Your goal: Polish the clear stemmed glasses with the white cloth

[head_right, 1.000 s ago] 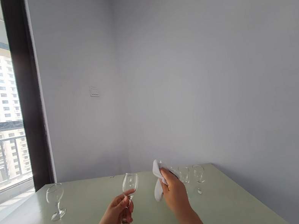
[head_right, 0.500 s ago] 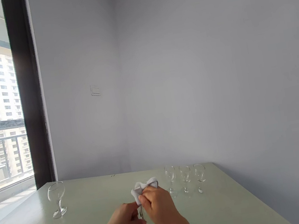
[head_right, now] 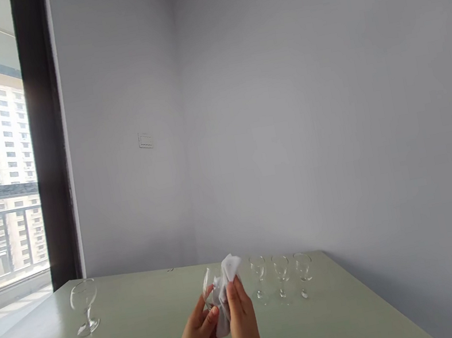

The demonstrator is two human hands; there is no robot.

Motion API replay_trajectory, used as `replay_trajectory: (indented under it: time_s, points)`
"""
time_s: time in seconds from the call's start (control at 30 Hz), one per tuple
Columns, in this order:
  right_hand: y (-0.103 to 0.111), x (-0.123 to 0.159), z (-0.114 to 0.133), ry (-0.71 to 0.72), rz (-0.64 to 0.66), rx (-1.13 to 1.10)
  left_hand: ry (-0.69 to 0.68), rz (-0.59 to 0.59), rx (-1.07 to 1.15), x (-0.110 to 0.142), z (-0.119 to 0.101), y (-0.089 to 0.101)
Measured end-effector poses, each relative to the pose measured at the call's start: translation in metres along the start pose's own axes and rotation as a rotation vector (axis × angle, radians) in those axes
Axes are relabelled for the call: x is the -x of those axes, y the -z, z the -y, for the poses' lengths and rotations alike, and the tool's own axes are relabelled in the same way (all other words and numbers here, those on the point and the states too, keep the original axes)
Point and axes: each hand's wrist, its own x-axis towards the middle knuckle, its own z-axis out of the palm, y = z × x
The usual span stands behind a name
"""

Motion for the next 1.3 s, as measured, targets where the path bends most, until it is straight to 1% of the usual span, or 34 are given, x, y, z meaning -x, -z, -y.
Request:
replay_trajectory:
  time_s: [0.07, 0.13, 0.17, 0.27, 0.3, 0.37, 0.4, 0.43, 0.5, 0.57, 0.6, 0.63, 0.7, 0.77, 0.8, 0.83, 0.87, 0.93, 1.0, 1.07, 1.17, 1.3]
  points:
    - [-0.002, 0.006, -0.009, 0.213, 0.033, 0.229, 0.036, -0.043, 0.052, 0.005, -0.005, -0.004]
    - [-0.003, 0.012, -0.014, 0.396, 0.119, 0.411, 0.071, -0.064, 0.105, 0.011, -0.012, -0.004]
    - [-0.004, 0.015, -0.014, 0.466, 0.177, 0.492, 0.085, -0.067, 0.129, 0.013, -0.016, -0.003]
    - [-0.006, 0.021, -0.010, 0.613, 0.332, 0.705, 0.111, -0.075, 0.177, 0.015, -0.023, 0.005]
    - [-0.007, 0.023, -0.007, 0.645, 0.360, 0.753, 0.111, -0.100, 0.182, 0.014, -0.024, 0.008]
    - [-0.008, 0.023, -0.002, 0.660, 0.399, 0.801, 0.087, -0.190, 0.179, 0.010, -0.027, 0.016]
    - [-0.009, 0.021, -0.001, 0.630, 0.405, 0.789, 0.062, -0.244, 0.171, 0.008, -0.028, 0.020]
    - [-0.009, 0.018, -0.001, 0.569, 0.396, 0.749, 0.039, -0.291, 0.155, 0.005, -0.029, 0.023]
    - [-0.007, 0.011, -0.002, 0.364, 0.305, 0.601, 0.016, -0.333, 0.118, 0.001, -0.031, 0.030]
    - [-0.005, 0.004, -0.004, 0.161, 0.170, 0.458, 0.034, -0.311, 0.106, -0.001, -0.032, 0.034]
    - [-0.005, 0.002, -0.004, 0.096, 0.123, 0.405, 0.050, -0.294, 0.119, -0.002, -0.032, 0.034]
    - [-0.005, 0.002, -0.003, 0.068, 0.105, 0.365, 0.068, -0.272, 0.141, -0.002, -0.031, 0.034]
    - [-0.009, 0.007, 0.001, 0.095, 0.159, 0.291, 0.101, -0.214, 0.201, -0.001, -0.031, 0.031]
    - [-0.017, 0.016, 0.004, 0.178, 0.261, 0.240, 0.145, -0.145, 0.262, 0.002, -0.031, 0.026]
    - [-0.020, 0.020, 0.004, 0.221, 0.288, 0.236, 0.162, -0.113, 0.289, 0.004, -0.032, 0.023]
    - [-0.023, 0.023, 0.004, 0.240, 0.285, 0.233, 0.173, -0.088, 0.311, 0.006, -0.033, 0.021]
    - [-0.026, 0.025, 0.002, 0.224, 0.259, 0.227, 0.178, -0.074, 0.327, 0.008, -0.034, 0.018]
    - [-0.027, 0.024, -0.003, 0.115, 0.191, 0.182, 0.166, -0.057, 0.334, 0.012, -0.036, 0.014]
    - [-0.026, 0.020, -0.007, -0.011, 0.174, 0.104, 0.143, -0.051, 0.327, 0.013, -0.037, 0.012]
    - [-0.022, 0.015, -0.007, -0.081, 0.220, 0.057, 0.117, -0.056, 0.308, 0.014, -0.036, 0.012]
    - [-0.018, 0.012, 0.001, -0.135, 0.329, 0.031, 0.098, -0.053, 0.266, 0.012, -0.033, 0.016]
    - [-0.017, 0.014, 0.017, -0.261, 0.450, -0.029, 0.104, 0.019, 0.257, 0.008, -0.029, 0.022]
